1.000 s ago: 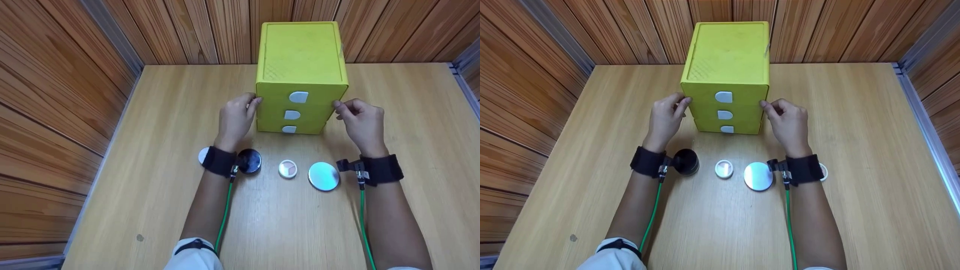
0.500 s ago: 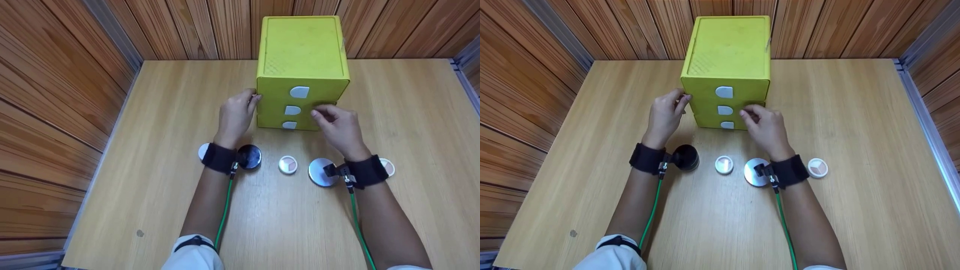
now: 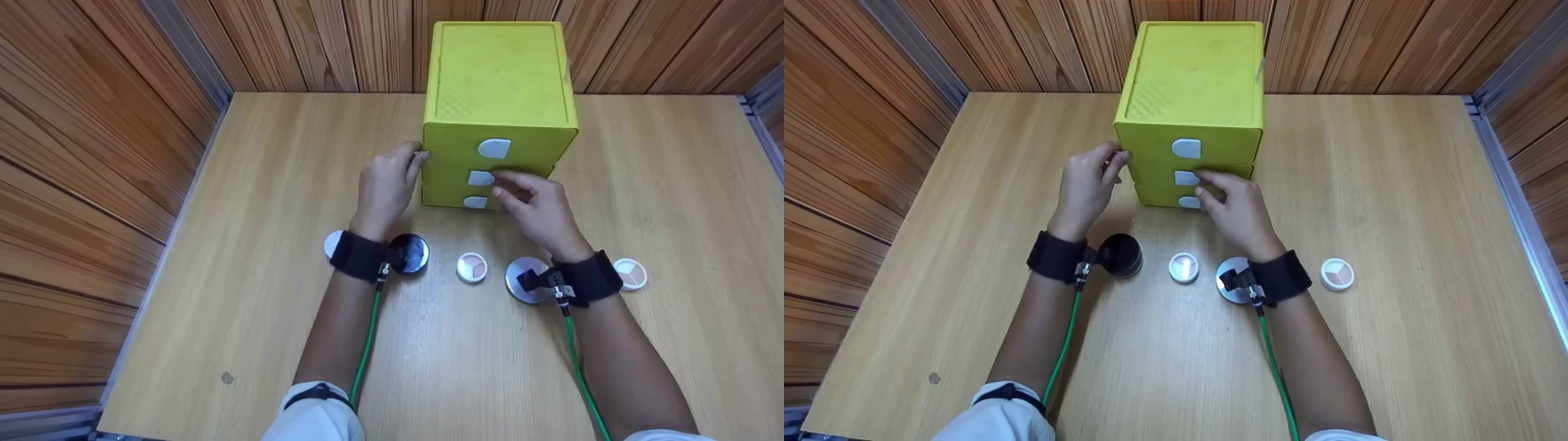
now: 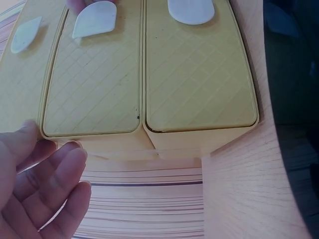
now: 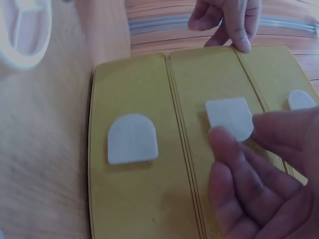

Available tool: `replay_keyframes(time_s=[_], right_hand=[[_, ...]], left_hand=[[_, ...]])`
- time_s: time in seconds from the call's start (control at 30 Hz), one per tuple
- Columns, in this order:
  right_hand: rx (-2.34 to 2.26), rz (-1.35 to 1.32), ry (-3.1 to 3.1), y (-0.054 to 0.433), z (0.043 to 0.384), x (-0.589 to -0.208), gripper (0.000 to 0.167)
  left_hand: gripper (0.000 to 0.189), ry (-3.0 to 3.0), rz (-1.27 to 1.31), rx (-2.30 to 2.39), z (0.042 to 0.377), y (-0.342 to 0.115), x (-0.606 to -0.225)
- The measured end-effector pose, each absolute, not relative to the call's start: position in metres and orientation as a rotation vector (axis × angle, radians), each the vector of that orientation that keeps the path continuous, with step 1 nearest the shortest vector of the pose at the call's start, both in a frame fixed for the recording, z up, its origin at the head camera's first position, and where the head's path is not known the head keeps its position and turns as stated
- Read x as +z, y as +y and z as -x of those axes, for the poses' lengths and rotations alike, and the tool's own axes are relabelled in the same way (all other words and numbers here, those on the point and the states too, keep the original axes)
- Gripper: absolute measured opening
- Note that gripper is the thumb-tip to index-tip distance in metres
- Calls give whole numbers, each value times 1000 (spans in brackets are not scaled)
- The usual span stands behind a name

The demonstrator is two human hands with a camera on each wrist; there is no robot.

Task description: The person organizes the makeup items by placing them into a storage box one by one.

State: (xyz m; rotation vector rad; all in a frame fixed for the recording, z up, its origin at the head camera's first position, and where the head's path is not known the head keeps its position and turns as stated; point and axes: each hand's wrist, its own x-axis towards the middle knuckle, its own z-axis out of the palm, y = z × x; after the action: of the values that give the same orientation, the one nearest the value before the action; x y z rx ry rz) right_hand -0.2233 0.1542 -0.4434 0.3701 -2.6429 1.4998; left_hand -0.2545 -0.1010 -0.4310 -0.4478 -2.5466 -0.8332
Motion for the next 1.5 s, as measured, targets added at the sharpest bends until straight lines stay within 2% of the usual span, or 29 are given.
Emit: replay_keyframes(time_s=[0.33,1.03,1.5], right_hand=[[1514,-356,-2677,156,208,-434,22],[1435,-440,-2787,161,159,-423,19],[1406,-505,-2778,164,141,-424,17]], left_hand=[[35,-2515,440,-904,253,-100,-427],[26,-2441,471,-870,258,-96,-426],[23,-2468,460,-911,264,-95,-429]])
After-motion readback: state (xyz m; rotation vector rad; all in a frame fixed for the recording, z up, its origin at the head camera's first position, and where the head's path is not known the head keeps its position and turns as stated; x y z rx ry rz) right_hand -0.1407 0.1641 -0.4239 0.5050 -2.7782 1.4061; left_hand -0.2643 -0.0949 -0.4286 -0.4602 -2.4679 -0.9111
